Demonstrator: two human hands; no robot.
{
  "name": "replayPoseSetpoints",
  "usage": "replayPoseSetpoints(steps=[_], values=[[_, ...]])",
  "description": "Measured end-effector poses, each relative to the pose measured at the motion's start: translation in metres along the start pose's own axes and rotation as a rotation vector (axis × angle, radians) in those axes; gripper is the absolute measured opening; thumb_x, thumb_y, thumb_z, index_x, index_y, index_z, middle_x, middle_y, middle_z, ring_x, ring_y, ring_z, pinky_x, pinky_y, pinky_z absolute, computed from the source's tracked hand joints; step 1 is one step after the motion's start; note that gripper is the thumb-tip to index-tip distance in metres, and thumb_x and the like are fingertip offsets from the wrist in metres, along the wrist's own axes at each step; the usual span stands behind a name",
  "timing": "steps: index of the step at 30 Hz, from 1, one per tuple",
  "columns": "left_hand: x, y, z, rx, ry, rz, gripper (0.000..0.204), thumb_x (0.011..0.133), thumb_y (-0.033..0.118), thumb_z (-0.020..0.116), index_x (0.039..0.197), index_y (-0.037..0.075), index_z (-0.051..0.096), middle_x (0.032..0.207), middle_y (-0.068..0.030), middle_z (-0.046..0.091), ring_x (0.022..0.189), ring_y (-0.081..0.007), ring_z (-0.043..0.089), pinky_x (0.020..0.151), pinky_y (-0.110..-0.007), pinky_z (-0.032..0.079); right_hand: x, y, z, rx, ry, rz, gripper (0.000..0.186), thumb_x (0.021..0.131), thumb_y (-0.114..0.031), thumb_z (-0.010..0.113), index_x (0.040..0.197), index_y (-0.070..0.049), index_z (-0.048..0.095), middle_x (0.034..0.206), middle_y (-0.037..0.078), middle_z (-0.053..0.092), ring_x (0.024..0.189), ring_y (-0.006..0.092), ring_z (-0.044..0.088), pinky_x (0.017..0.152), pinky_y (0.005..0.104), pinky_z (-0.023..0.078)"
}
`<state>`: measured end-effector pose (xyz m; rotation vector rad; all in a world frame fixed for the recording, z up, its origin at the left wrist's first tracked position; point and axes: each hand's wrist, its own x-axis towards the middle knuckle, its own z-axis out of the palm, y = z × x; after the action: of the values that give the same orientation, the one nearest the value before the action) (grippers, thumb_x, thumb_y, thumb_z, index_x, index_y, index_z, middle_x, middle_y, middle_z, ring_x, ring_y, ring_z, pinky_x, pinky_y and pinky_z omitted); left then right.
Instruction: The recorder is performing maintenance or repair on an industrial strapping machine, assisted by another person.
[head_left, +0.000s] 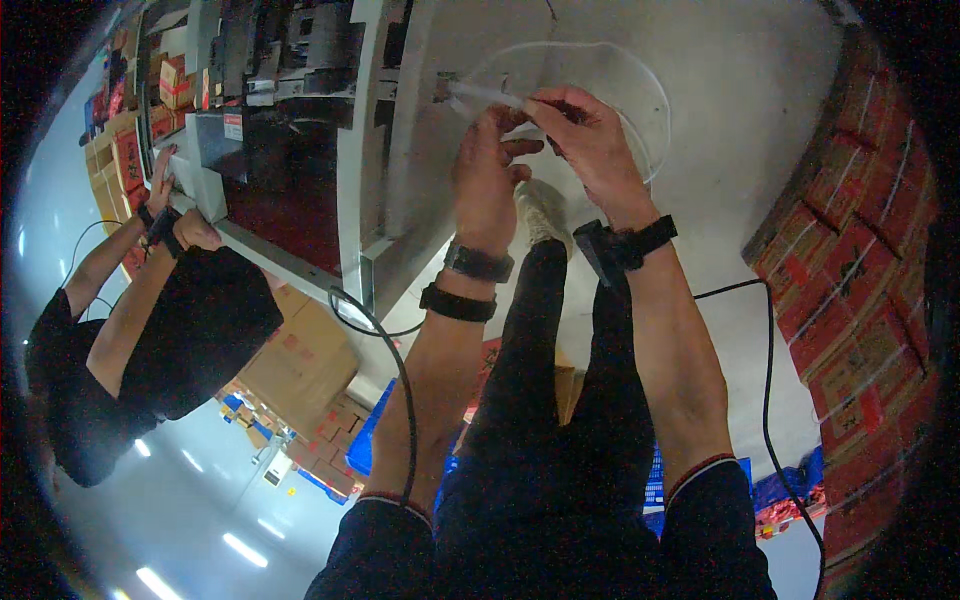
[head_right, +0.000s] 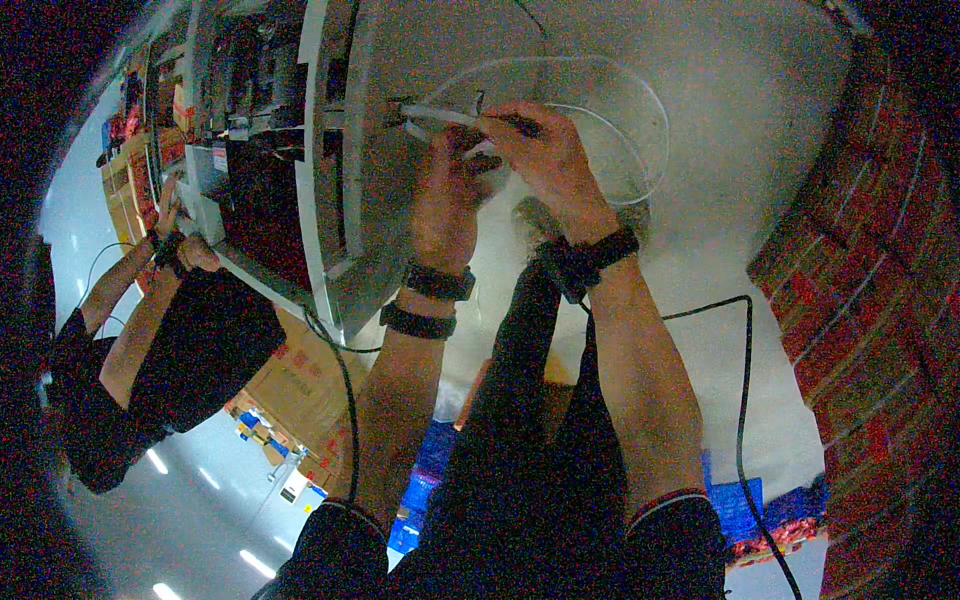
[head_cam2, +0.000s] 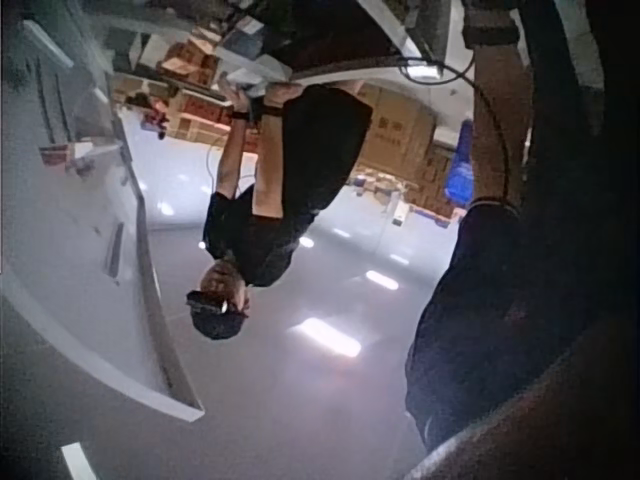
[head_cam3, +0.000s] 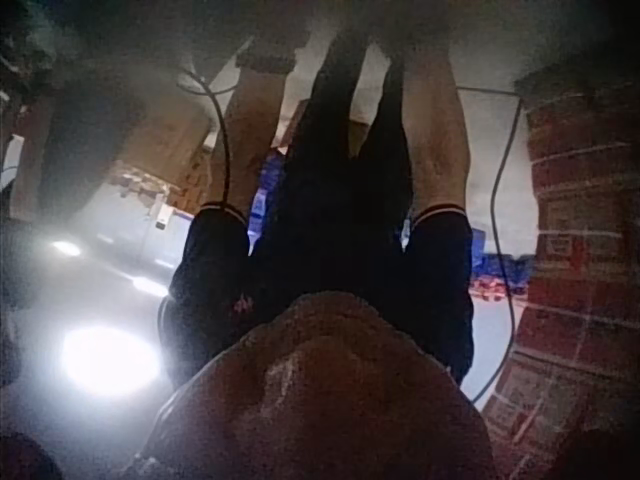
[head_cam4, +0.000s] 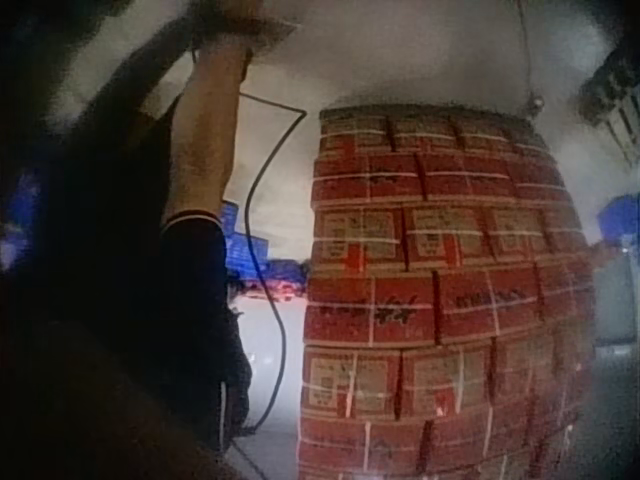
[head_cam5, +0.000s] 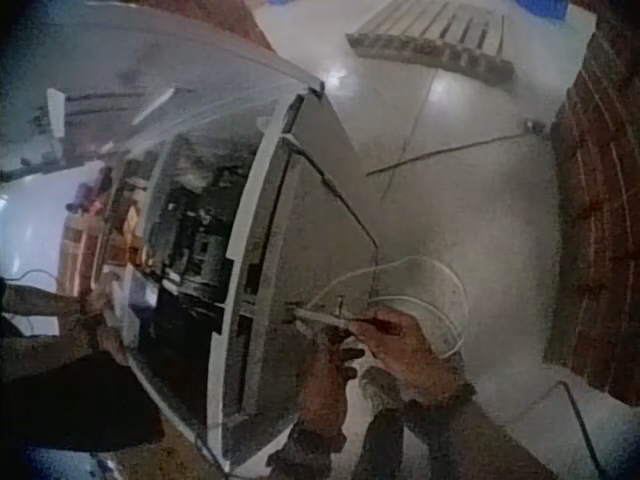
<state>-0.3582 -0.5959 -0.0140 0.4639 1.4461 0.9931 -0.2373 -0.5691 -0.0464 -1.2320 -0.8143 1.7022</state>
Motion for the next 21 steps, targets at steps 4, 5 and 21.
replayPoseSetpoints(steps=[4, 5, 21], values=[[0.001, 0.001, 0.002, -0.019, 0.003, -0.011, 0.039, 0.096, 0.04, 0.037, 0.111, 0.007, 0.051, 0.107, -0.0049, 0.057, 0.082, -0.0138, 0.058, 0.061, -0.024, 0.04, 0.002, 0.002, -0.001, 0.047, -0.029, 0.042, 0.02, 0.086, -0.017, 0.063, 0.097, -0.001, 0.065, 0.083, 0.004, 0.065, 0.073, 0.0101, 0.058, 0.062, 0.0227, 0.048], [0.001, 0.001, 0.002, -0.011, 0.005, -0.017, 0.039, 0.096, 0.04, 0.037, 0.111, 0.007, 0.051, 0.108, -0.0048, 0.057, 0.082, -0.0137, 0.058, 0.061, -0.024, 0.04, 0.003, 0.001, 0.001, 0.069, -0.022, 0.042, 0.019, 0.086, -0.017, 0.063, 0.096, -0.001, 0.065, 0.082, 0.003, 0.064, 0.071, 0.0088, 0.056, 0.06, 0.0217, 0.046], [-0.006, 0.006, -0.007, 0.048, 0.03, 0.013, 0.038, 0.097, 0.04, 0.036, 0.109, 0.007, 0.051, 0.106, -0.0044, 0.057, 0.082, -0.0136, 0.058, 0.061, -0.024, 0.041, -0.008, -0.01, 0.019, 0.083, 0.059, 0.064, 0.015, 0.085, -0.013, 0.062, 0.092, 0.0, 0.063, 0.081, 0.003, 0.063, 0.075, 0.0085, 0.057, 0.067, 0.0212, 0.046]])
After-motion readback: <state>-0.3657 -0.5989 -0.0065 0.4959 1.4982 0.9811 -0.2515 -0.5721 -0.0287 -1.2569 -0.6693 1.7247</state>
